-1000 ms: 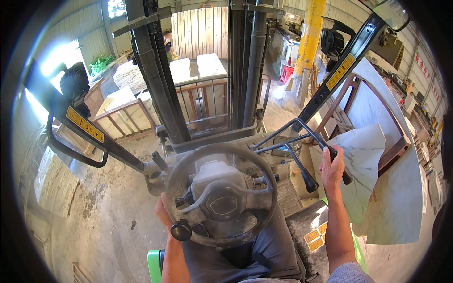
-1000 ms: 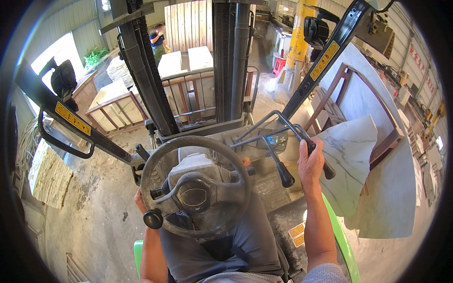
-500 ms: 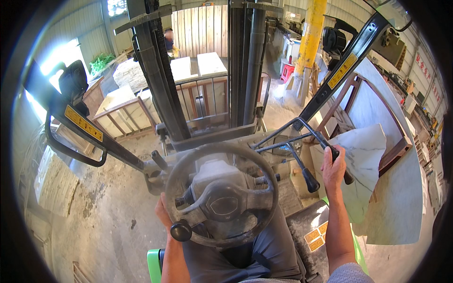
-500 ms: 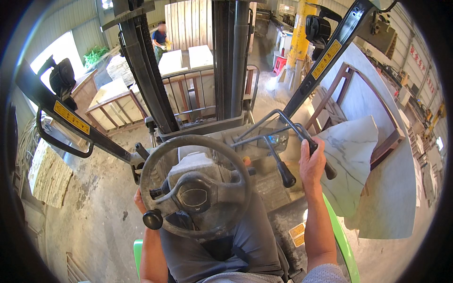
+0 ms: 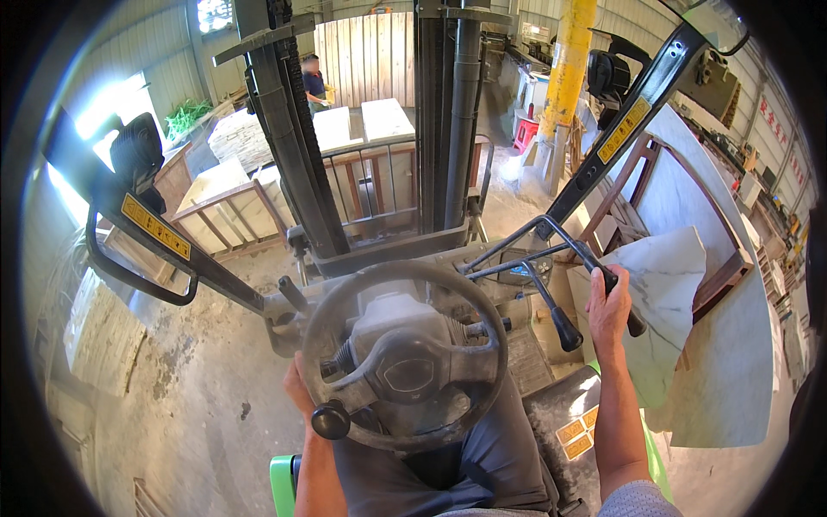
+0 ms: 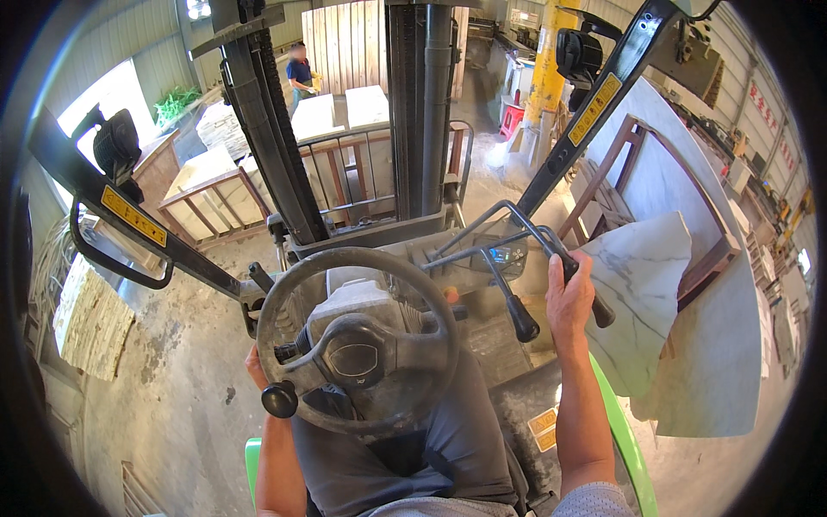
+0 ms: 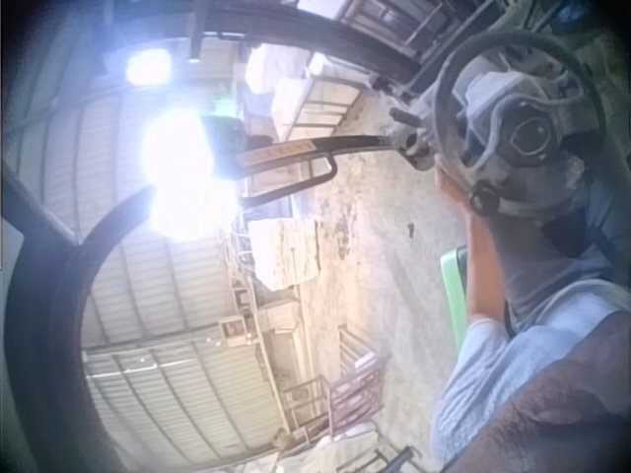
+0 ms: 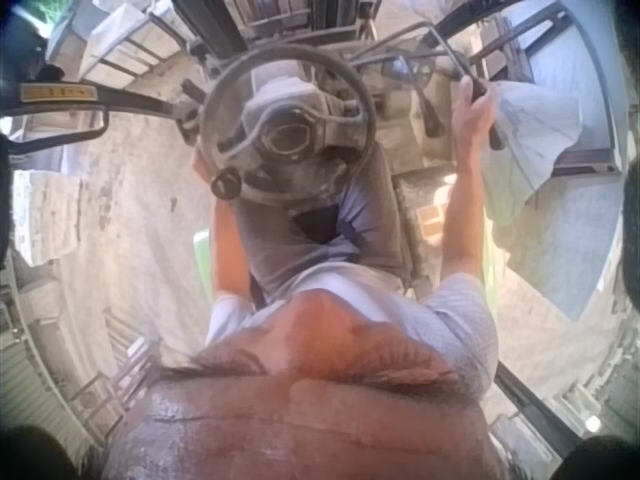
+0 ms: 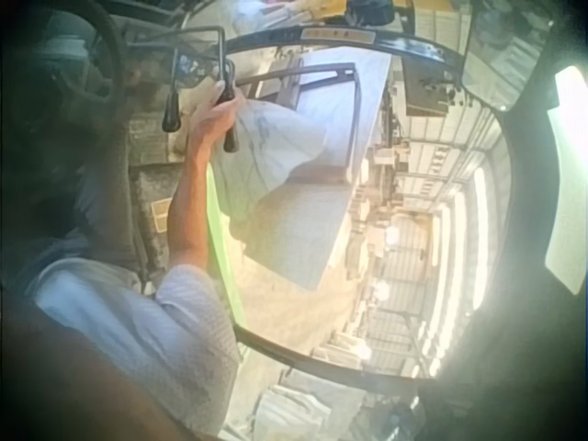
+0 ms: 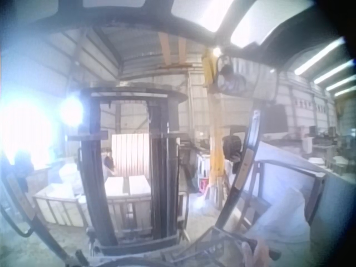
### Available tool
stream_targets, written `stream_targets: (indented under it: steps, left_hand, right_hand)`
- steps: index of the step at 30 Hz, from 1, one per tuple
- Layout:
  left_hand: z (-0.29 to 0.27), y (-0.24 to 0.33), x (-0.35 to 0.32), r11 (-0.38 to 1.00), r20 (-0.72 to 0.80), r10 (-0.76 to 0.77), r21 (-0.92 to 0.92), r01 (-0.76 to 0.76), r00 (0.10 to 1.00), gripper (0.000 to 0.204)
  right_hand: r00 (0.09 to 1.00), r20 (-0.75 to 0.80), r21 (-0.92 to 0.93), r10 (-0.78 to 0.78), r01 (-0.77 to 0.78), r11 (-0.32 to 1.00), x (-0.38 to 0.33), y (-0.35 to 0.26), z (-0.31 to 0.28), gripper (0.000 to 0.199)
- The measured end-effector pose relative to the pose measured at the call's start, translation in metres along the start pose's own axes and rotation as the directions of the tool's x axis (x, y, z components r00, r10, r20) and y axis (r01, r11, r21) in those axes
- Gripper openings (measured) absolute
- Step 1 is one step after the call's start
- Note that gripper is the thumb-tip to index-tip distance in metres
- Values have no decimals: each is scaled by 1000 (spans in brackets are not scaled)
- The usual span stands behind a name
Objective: The person operates a forklift inside a warehouse, steering and maneuvering around stacks of wrapped materials. The operator adjusts the steering wheel and control levers while navigating narrow aisles and positioning the forks near pallets.
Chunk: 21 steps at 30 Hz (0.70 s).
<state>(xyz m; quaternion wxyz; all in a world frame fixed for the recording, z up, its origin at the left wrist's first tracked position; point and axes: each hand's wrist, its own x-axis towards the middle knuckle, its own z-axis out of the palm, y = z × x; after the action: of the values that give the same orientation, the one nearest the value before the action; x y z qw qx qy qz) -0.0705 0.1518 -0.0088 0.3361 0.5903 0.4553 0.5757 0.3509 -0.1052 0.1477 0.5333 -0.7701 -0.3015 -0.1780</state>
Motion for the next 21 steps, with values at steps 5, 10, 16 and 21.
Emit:
stream_targets:
  steps: [5, 10, 16, 21]
  left_hand:
    - [-1, 5, -1, 1000, 7, -30, 9, 30, 1000, 44]
    - [-1, 14, -5, 999, 30, -43, -28, 44, 999, 44]
    - [-2, 14, -4, 994, 46, -59, -84, 62, 997, 46]
    - [-3, 11, -4, 992, 47, -92, -82, 95, 995, 46]
  right_hand:
    - [1000, 20, 1, 9, -9, 1000, 1, 11, 0, 28]
    - [988, -30, -162, -149, 142, 976, 3, 26, 2, 32]
    - [991, -20, -154, -130, 126, 980, 2, 30, 1, 33]
    - [997, -8, -162, -82, 80, 983, 2, 22, -1, 33]
